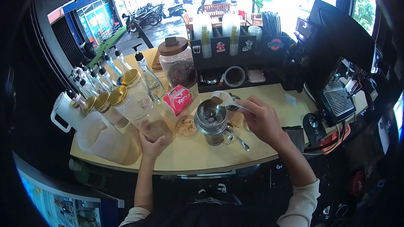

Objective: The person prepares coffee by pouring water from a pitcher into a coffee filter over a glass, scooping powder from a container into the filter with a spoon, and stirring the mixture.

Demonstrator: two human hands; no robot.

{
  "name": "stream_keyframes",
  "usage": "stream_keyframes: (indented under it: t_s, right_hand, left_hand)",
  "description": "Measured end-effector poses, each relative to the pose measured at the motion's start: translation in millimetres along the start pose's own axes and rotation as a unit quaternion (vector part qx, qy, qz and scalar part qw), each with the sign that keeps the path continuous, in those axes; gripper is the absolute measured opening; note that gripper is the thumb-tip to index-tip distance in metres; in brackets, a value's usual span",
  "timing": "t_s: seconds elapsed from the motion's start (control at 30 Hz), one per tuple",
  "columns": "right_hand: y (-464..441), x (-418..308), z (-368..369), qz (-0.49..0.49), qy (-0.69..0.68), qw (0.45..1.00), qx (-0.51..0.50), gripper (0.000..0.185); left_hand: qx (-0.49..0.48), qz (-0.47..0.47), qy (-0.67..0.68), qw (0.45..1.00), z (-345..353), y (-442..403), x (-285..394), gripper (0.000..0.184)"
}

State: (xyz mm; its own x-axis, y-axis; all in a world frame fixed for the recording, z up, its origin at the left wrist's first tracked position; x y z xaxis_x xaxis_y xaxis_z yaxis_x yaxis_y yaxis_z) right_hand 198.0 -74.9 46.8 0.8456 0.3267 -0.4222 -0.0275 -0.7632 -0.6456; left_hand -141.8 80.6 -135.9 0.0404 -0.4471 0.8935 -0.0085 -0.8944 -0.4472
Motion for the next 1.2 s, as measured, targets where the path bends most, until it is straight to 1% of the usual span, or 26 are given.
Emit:
stream_keyframes:
  t_s: [0.13, 0.33, 0.4, 0.53, 0.67, 0.8, 0.9, 1.03, 1.1, 1.2]
  right_hand:
    - [5.2, 2.4, -2.1, -0.004, -0.010, 1.000, 0.011, 0.028]
    - [16.7, 3.2, -6.4, 0.033, -0.010, 0.999, 0.010, 0.028]
    - [20.0, 1.7, -9.2, 0.039, -0.006, 0.999, 0.030, 0.028]
    - [23.6, 1.0, -5.7, 0.039, -0.005, 0.999, 0.006, 0.028]
    - [25.7, -4.2, -3.5, 0.027, -0.026, 0.999, 0.013, 0.030]
    - [28.3, -13.9, 0.1, 0.026, -0.034, 0.999, 0.003, 0.032]
    - [32.3, -16.4, 8.9, 0.016, -0.030, 0.999, -0.014, 0.033]
    - [37.6, -20.6, 12.9, 0.009, -0.013, 1.000, -0.005, 0.036]
    - [39.2, -23.2, 16.7, -0.033, -0.015, 0.999, -0.008, 0.040]
    - [38.4, -21.3, 12.9, -0.014, -0.004, 1.000, -0.006, 0.043]
  left_hand:
    - [0.005, 0.002, -0.005, 1.000, -0.4, 0.3, -1.1, 0.094]
    - [0.006, -0.006, 0.010, 1.000, 1.3, 0.3, 2.0, 0.093]
    - [0.007, -0.005, 0.014, 1.000, 1.4, -0.3, 1.3, 0.093]
    - [0.008, -0.008, 0.011, 1.000, 1.9, 0.3, 4.1, 0.093]
    - [0.007, -0.006, 0.032, 0.999, 3.5, 1.0, 9.3, 0.093]
    - [0.004, -0.001, 0.008, 1.000, 1.0, -0.1, 2.5, 0.093]
    - [0.004, -0.001, 0.008, 1.000, 1.5, 0.9, 6.3, 0.093]
    - [0.004, -0.002, 0.018, 1.000, 1.7, 0.9, 5.3, 0.093]
    - [0.005, -0.003, 0.014, 1.000, 2.8, 1.5, 10.0, 0.093]
    - [0.006, -0.007, 0.013, 1.000, 2.9, 1.4, 10.4, 0.092]
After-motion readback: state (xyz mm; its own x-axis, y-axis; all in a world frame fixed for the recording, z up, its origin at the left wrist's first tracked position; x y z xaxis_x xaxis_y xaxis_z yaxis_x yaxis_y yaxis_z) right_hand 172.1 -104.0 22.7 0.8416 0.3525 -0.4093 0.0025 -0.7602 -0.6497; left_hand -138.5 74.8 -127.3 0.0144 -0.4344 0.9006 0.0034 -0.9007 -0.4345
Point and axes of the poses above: each hand's wrist, its own y-axis away from the middle knuckle, its own z-axis out of the palm, x = y × z, the point moved 5 cm from there along -y, towards the middle knuckle, and after that the axes turned 3 degrees about x, right-handed, at the moved point
